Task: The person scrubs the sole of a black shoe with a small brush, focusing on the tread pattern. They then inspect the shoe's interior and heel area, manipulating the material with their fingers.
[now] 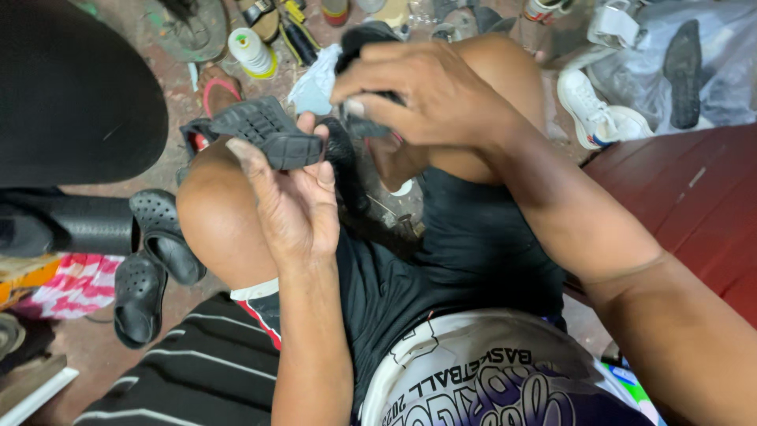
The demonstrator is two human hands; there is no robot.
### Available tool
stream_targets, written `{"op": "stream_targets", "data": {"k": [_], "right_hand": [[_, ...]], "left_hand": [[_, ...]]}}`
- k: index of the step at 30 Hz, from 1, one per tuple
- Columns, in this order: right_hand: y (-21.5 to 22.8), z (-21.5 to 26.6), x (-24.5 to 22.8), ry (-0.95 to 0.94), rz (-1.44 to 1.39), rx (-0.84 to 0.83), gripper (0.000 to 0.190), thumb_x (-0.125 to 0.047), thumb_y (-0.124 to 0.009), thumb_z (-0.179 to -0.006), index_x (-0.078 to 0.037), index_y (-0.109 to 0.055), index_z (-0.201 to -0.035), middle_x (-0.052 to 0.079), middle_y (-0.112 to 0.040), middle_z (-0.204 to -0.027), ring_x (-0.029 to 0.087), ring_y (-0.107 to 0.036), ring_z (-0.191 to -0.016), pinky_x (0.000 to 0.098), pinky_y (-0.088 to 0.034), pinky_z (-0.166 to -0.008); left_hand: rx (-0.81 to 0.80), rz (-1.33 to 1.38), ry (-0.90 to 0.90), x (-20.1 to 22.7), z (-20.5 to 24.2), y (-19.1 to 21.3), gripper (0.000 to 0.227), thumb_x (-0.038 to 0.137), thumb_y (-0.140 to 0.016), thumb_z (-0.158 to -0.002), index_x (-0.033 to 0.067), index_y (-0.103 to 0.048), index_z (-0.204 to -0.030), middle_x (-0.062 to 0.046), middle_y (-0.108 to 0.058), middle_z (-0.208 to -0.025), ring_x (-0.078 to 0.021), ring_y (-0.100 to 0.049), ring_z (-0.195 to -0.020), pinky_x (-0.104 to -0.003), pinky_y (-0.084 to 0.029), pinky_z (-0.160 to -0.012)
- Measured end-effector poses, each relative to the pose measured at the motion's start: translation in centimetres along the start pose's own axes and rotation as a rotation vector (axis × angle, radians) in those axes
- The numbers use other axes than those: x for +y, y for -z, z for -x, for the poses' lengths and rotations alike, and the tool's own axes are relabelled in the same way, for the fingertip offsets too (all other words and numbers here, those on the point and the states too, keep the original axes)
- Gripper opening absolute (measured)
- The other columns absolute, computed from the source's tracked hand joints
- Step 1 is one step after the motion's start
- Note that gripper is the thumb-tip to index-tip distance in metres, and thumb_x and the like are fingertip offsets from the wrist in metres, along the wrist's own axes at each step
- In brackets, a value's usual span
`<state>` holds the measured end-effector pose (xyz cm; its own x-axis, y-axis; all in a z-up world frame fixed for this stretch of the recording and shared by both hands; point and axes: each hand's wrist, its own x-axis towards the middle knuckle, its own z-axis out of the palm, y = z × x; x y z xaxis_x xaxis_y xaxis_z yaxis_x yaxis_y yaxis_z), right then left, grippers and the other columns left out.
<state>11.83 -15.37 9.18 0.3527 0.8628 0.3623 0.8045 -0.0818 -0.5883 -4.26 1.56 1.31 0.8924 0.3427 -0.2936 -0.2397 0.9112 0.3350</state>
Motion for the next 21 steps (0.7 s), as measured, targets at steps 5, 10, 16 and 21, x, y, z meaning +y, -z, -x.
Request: {"op": "stream_targets", "data": {"k": [5, 10, 16, 21], "right_hand": [[-0.9, -0.4, -2.4, -0.159, -0.147, -0.037, 0.021, -0.020, -0.069, -0.101, -0.012, -0.070, -0.120, 0.008, -0.075, -0.100, 0.025, -0.073, -0.077, 0.0348, -0.054, -0.067], [-2.1, -0.6, -2.3, -0.076, -0.211, -0.019, 0.020, -0.017, -0.071, -0.098, -0.013, -0.073, -0.117, 0.005, -0.074, -0.090, 0.019, -0.070, -0.072, 0.0323, -0.050, -0.067], [-1.6, 0.1, -1.6, -0.244, -0.481, -0.049, 0.013, -0.012, -0.073, -0.101, -0.006, -0.074, -0.112, 0.001, -0.072, -0.085, 0.006, -0.059, -0.072, 0.0248, -0.044, -0.062], [-0.2, 0.9, -0.8, -0.218, -0.513, -0.098, 0.012, -0.009, -0.072, -0.101, -0.003, -0.072, -0.111, 0.001, -0.071, -0.088, 0.005, -0.059, -0.075, 0.0248, -0.045, -0.063]], "left_hand": [[0.076, -0.118, -0.068, -0.4, -0.3, 0.3, 0.057, 0.044, -0.064, -0.100, 0.0073, -0.049, -0.141, -0.020, -0.065, -0.130, -0.0257, -0.072, -0.107, -0.028, -0.062, -0.076], [0.069, -0.170, -0.063, -0.8, 0.2, -0.4, 0.057, 0.043, -0.065, -0.102, 0.0070, -0.050, -0.143, -0.019, -0.065, -0.135, -0.0114, -0.064, -0.091, -0.023, -0.057, -0.071], [0.068, -0.457, -0.059, 1.0, 0.9, -2.5, 0.060, 0.057, -0.053, -0.099, 0.0082, -0.058, -0.134, -0.011, -0.068, -0.121, -0.0091, -0.065, -0.087, -0.021, -0.056, -0.060], [0.358, -1.437, -0.367, 0.5, 2.3, -2.9, 0.028, 0.023, -0.063, -0.108, -0.0036, -0.066, -0.113, -0.022, -0.061, -0.102, -0.0198, -0.052, -0.083, -0.030, -0.043, -0.071]]}}
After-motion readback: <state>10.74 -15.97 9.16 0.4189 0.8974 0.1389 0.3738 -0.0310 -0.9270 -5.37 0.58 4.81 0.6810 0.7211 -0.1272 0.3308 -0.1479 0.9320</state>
